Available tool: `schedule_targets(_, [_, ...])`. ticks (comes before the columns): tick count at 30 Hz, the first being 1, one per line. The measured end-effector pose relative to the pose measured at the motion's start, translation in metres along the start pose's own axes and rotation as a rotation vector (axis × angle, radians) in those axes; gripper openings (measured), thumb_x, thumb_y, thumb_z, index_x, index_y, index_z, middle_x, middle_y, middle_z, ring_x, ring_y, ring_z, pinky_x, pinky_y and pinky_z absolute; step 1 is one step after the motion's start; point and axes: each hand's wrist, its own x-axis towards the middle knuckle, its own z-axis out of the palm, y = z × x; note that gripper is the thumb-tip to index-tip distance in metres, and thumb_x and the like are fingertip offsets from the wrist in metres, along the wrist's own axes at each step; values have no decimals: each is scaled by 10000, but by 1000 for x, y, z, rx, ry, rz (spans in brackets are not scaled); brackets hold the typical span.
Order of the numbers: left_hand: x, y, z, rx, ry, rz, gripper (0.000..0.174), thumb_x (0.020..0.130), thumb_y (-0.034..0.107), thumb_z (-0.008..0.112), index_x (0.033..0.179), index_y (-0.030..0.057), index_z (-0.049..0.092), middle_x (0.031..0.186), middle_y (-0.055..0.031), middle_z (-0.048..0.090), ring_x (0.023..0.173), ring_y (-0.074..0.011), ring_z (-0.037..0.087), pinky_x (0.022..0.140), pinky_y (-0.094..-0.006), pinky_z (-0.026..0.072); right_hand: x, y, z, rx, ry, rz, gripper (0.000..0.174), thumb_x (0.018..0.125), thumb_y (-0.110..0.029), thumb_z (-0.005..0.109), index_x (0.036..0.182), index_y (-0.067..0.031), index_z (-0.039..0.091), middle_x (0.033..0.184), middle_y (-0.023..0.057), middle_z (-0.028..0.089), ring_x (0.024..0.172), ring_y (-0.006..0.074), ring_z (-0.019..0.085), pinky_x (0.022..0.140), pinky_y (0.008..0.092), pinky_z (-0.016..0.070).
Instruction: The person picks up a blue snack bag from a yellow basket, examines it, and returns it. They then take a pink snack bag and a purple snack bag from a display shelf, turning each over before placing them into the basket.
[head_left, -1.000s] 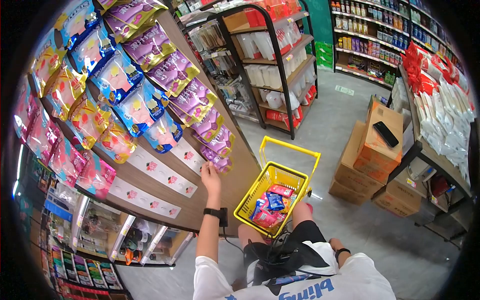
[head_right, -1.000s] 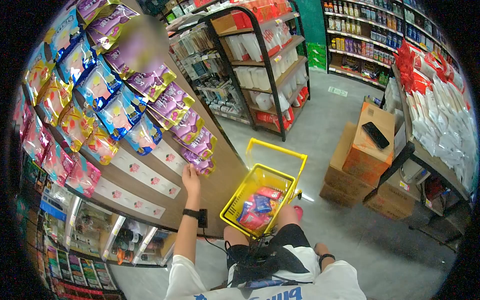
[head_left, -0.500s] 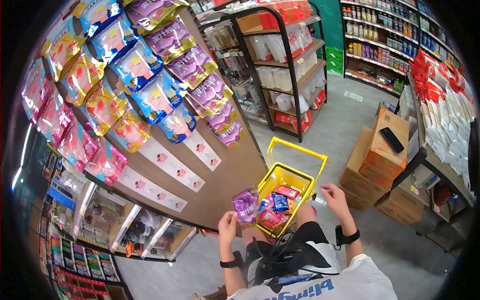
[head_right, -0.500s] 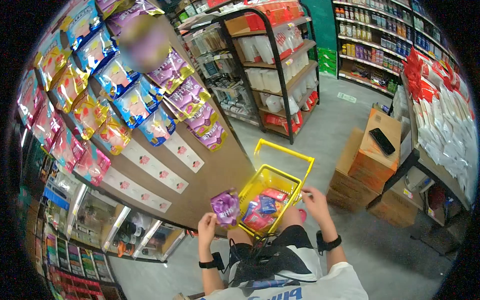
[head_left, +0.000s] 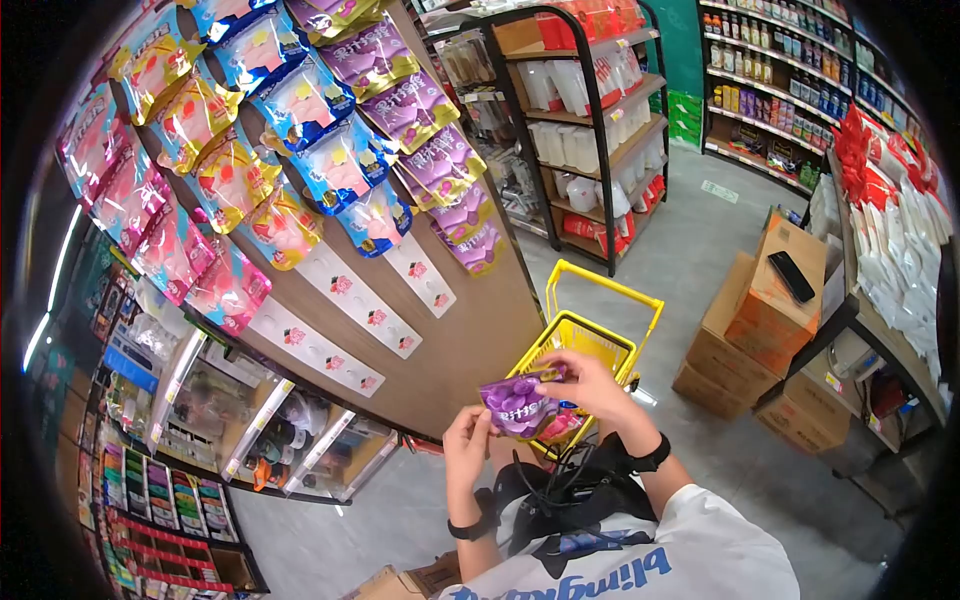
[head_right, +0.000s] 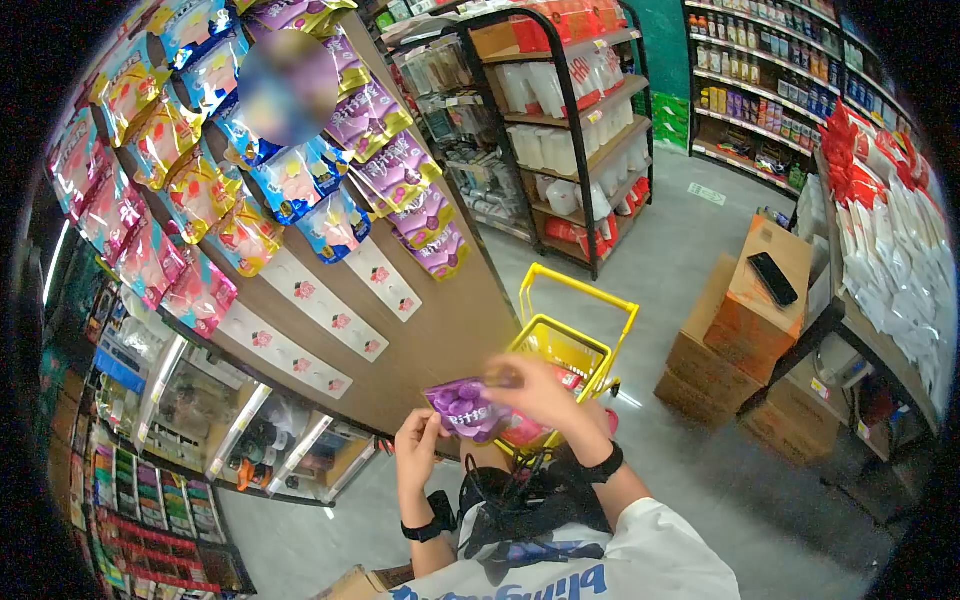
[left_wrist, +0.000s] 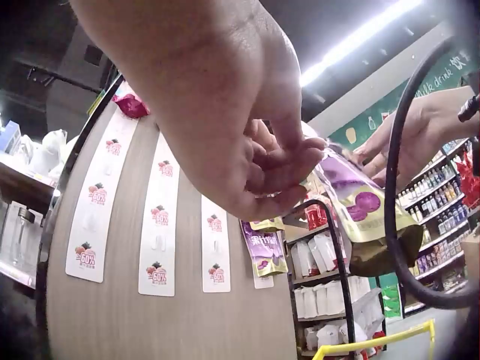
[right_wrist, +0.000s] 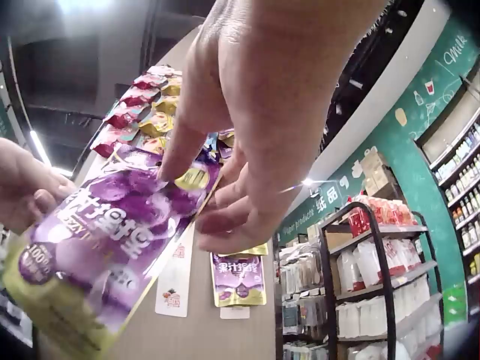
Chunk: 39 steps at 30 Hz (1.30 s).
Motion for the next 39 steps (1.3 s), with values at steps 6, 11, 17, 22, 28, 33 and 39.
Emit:
schedule_targets(6, [0, -6, 3, 109, -7, 144, 120, 884, 107, 592, 930, -4, 602, 785, -24, 611, 726, -81, 550, 625, -220, 441, -24, -16, 11, 89, 72, 145, 230, 800, -132, 693, 966, 12, 625, 854, 12, 577, 794, 95, 549, 703, 240, 441])
schedule_targets(11, [2, 8, 13, -53, 46, 306, 113, 855, 72, 627, 931, -9, 609, 910, -38, 603, 828, -83, 530, 678, -235, 447, -23, 2, 22, -119, 83, -101, 185, 785, -137, 688, 895, 9, 659, 821, 79, 625, 787, 165, 597, 705, 275, 460])
schedule_targets(17, [-3, -5, 6, -149, 10, 65, 111, 849, 63, 635, 917, -21, 610, 827, -6, 601, 734, -58, 518, 655, -201, 429, -26, 2, 31, -141, 25, -61, 159, 758, -91, 714, 870, 13, 667, 855, 46, 625, 801, 138, 583, 702, 259, 452])
schedule_targets(22, [-3, -3, 9, -180, 50, 80, 103, 842, 64, 645, 900, -16, 616, 781, 8, 593, 689, -36, 500, 606, -177, 399, -26, 6, 30, -156, -5, -22, 279, 772, -186, 707, 930, 32, 630, 827, 113, 629, 753, 184, 597, 668, 291, 462])
schedule_targets(28, [-10, 16, 4, -171, 151, -4, 91, 844, 58, 642, 898, -12, 619, 751, 9, 583, 669, -38, 503, 581, -177, 401, -26, 29, 18, -194, -205, 67, 392, 771, -261, 695, 1018, 25, 592, 898, 191, 635, 829, 281, 631, 716, 351, 477])
schedule_targets(33, [-11, 17, 3, -259, 168, 23, 85, 845, 47, 636, 903, -13, 621, 769, 1, 590, 694, -46, 516, 602, -183, 416, -24, 32, 14, -362, -412, 83, 548, 740, -292, 711, 1161, 9, 529, 963, 213, 633, 894, 315, 628, 764, 366, 479])
schedule_targets(39, [-14, 19, 21, -180, 116, 140, 106, 836, 38, 641, 921, -24, 624, 806, -12, 611, 724, -56, 520, 652, -197, 424, -22, 47, 17, -216, -416, -25, 554, 709, -268, 735, 1158, -2, 547, 988, 192, 642, 886, 288, 631, 791, 342, 478])
